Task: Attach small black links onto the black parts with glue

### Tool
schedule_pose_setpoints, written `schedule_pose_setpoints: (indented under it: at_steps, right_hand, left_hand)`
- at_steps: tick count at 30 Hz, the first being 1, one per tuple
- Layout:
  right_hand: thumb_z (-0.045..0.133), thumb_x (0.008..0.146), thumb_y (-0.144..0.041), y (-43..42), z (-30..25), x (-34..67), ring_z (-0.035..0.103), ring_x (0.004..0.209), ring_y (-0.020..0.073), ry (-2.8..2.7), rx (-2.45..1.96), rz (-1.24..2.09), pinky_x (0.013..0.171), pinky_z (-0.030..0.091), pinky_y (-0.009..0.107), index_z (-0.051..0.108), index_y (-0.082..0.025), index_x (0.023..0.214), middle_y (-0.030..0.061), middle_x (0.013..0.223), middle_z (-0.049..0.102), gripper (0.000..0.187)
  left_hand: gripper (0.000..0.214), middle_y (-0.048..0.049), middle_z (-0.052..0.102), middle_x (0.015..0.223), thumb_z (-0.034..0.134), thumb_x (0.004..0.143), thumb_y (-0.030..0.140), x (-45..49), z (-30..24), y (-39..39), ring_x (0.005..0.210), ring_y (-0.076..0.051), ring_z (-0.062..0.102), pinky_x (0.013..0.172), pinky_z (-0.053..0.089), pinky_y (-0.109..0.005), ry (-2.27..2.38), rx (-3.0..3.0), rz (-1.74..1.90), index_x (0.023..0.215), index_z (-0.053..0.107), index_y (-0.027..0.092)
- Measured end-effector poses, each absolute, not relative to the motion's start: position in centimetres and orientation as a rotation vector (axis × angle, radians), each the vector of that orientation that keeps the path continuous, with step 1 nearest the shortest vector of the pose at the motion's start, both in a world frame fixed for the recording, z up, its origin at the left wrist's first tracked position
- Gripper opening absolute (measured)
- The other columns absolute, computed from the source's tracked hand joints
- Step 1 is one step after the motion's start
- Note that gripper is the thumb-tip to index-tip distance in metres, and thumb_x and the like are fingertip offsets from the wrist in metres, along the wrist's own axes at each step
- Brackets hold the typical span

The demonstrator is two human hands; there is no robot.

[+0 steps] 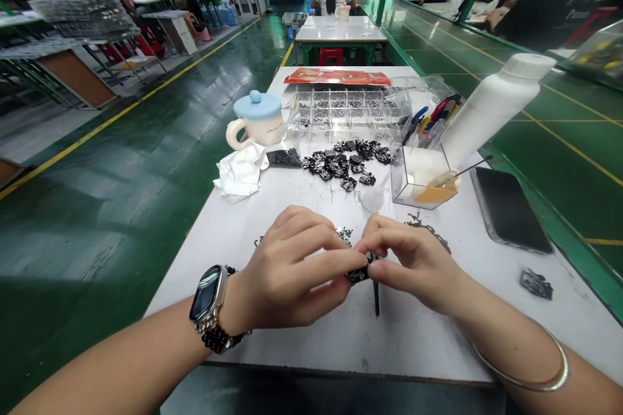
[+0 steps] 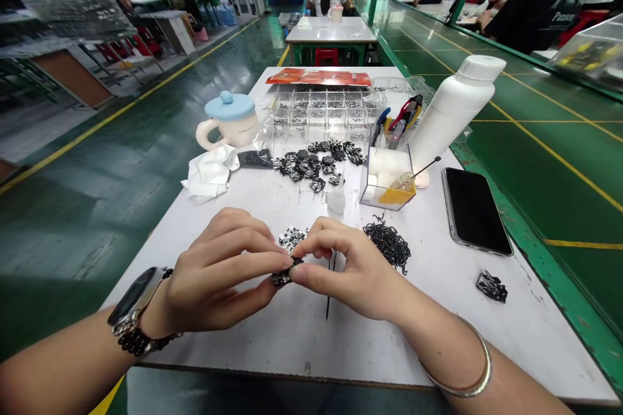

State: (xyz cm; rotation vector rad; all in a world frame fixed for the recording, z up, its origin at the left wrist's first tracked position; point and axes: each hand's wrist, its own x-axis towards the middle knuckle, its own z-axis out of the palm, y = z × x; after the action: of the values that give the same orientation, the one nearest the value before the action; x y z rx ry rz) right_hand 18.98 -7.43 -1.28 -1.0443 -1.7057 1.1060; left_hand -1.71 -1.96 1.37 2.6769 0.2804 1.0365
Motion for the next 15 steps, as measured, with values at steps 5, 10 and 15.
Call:
schedule_pose_setpoints:
  at_steps: [5, 10, 15]
  right_hand:
    - [0.061, 0.085, -0.039, -7.61, -1.2, 18.75, 0.048, 0.072, 0.0126, -1.721, -1.049, 1.106, 0.066, 0.039, 0.028, 0.067, -0.025, 0.091, 0.0003, 0.076, 0.051, 0.017]
    - [0.064, 0.083, -0.033, -7.99, -0.93, 18.44, 0.048, 0.075, 0.0139, -1.831, -1.062, 0.756, 0.068, 0.039, 0.03, 0.063, -0.025, 0.1, 0.0009, 0.08, 0.051, 0.019]
    - [0.061, 0.085, -0.022, -8.16, -1.02, 18.37, 0.05, 0.075, 0.0139, -1.901, -0.99, 0.511, 0.066, 0.038, 0.031, 0.061, -0.021, 0.092, 0.002, 0.081, 0.053, 0.007]
  left_hand:
    - [0.022, -0.0037, 0.062, 0.062, 0.063, 0.067, 0.007, -1.77, 1.08, -2.09, 0.063, -0.019, 0.054, 0.064, 0.04, -0.033, 0.289, 2.717, 1.048, 0.087, 0.067, 0.016]
    - [0.022, -0.0025, 0.059, 0.062, 0.062, 0.067, 0.007, -1.39, 0.88, -2.26, 0.059, -0.016, 0.051, 0.058, 0.04, -0.029, 0.389, 2.475, 1.074, 0.087, 0.066, 0.017]
    - [0.019, -0.0027, 0.063, 0.069, 0.067, 0.069, 0.008, -1.08, 0.87, -2.47, 0.065, -0.013, 0.055, 0.063, 0.045, -0.026, 0.497, 2.085, 0.865, 0.087, 0.067, 0.014]
